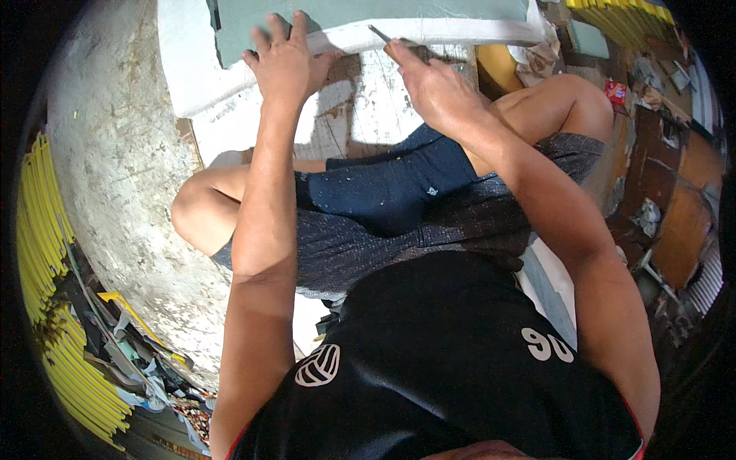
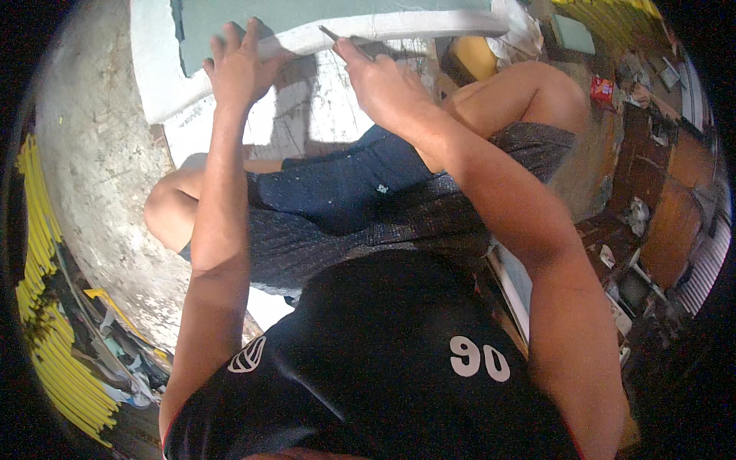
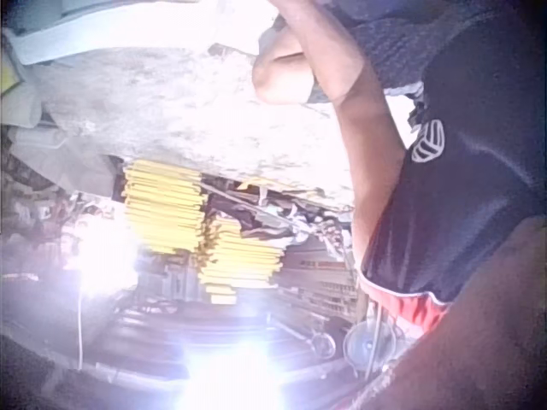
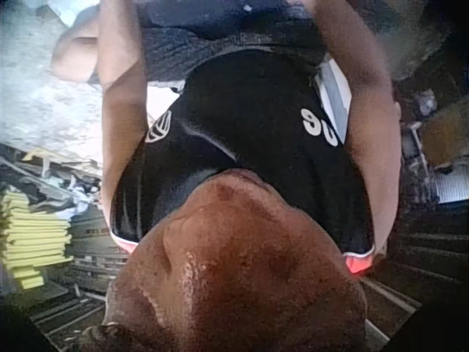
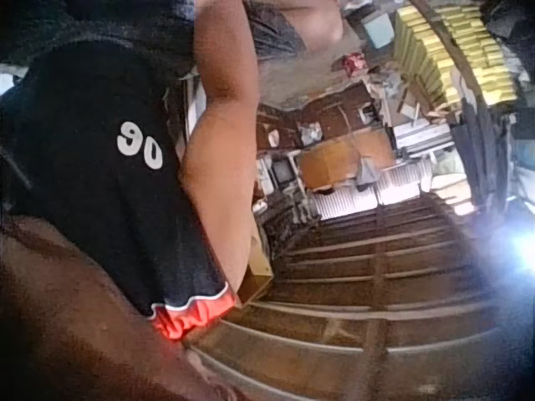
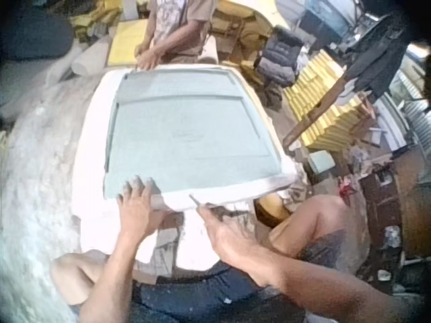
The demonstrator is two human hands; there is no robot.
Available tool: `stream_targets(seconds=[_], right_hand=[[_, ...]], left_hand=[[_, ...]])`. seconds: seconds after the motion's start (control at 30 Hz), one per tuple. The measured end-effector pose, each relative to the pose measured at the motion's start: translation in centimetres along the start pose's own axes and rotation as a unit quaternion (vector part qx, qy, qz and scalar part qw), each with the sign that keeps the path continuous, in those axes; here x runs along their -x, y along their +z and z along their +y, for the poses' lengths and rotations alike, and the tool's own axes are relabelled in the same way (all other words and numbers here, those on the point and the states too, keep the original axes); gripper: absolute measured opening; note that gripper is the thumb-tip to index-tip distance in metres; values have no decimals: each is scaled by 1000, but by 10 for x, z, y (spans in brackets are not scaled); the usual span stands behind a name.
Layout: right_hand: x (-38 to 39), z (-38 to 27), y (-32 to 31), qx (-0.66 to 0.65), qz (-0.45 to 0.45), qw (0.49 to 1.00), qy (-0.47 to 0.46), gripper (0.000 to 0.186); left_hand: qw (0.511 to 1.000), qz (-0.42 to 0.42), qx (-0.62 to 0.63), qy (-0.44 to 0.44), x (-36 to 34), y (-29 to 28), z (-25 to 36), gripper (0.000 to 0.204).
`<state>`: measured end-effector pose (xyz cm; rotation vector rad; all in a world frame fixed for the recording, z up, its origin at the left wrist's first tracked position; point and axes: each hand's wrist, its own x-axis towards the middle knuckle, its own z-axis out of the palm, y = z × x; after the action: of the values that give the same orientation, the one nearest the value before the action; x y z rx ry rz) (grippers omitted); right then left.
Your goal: The person sits cross-legged and uses a small knife to scrape the edges of a rectangular foam board. The person repeatedly scrapes along the perimeter, removing material from the foam's edge.
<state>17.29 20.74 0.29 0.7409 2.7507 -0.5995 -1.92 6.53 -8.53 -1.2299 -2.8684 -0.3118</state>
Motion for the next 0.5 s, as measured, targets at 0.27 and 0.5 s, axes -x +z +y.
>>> stream_targets(seconds=[0.27,0.5], right_hand=[[6,9,5,106,22,994,-35,48],[-7,27,18,157,118,976,-90,55]], left_hand=[[1000,-6,-16,-2,0,-2,-2,87],[1000,3,-21,-3,-6,-6,1,88]])
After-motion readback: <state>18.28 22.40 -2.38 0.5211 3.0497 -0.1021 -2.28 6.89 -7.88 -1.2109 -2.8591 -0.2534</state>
